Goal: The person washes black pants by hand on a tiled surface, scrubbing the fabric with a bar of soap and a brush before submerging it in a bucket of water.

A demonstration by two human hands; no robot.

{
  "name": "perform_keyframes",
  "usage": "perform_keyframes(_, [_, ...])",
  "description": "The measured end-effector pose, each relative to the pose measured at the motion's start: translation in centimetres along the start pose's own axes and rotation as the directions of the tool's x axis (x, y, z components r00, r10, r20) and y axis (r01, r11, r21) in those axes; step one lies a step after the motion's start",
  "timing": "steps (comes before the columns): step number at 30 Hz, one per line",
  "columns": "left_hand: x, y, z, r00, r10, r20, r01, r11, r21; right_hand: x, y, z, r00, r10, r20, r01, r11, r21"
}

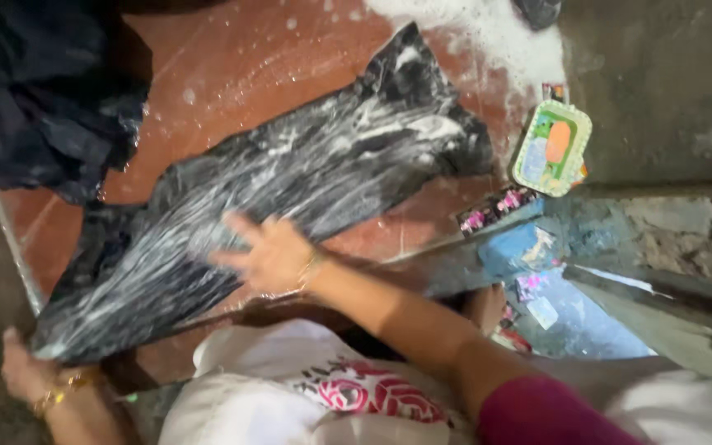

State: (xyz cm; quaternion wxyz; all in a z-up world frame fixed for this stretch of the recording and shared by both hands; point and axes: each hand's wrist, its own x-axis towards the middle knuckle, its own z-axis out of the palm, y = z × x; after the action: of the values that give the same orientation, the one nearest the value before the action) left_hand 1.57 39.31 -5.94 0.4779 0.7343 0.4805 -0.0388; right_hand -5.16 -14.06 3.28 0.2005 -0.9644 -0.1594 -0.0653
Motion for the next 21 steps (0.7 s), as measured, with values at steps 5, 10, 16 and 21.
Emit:
perform_keyframes(5, [-3.3, -0.7, -0.5, 0.986, 0.158, 0.046, -0.122, 0.893, -0.434, -4.3, 20.7, -7.3, 0.791, 0.598, -0.126, -0.605, 0.736, -0.305])
perform_keyframes(10, [-11.5, 1.3, 3.3, 0.877, -0.098, 0.47, 0.229, 0.946, -0.23, -3.8, 24.1, -11.5, 0.652, 0.736, -0.181, -0.758, 0.632, -0.163])
perform_keyframes(16, [-9.4, 2.3, 5.3, 0.804, 0.105, 0.585, -0.201, 0.974, 0.102, 2.2, 0.0, 0.2, 0.998, 0.062, 0.022, -0.063, 0.996, 0.058])
perform_keyframes(21, [-10.6, 5.9, -0.9, 0.834, 0.007, 0.552, 0.143, 0.963, -0.228, 0.0, 16.0, -3.9, 0.836, 0.537, -0.109, -0.548, 0.812, -0.203])
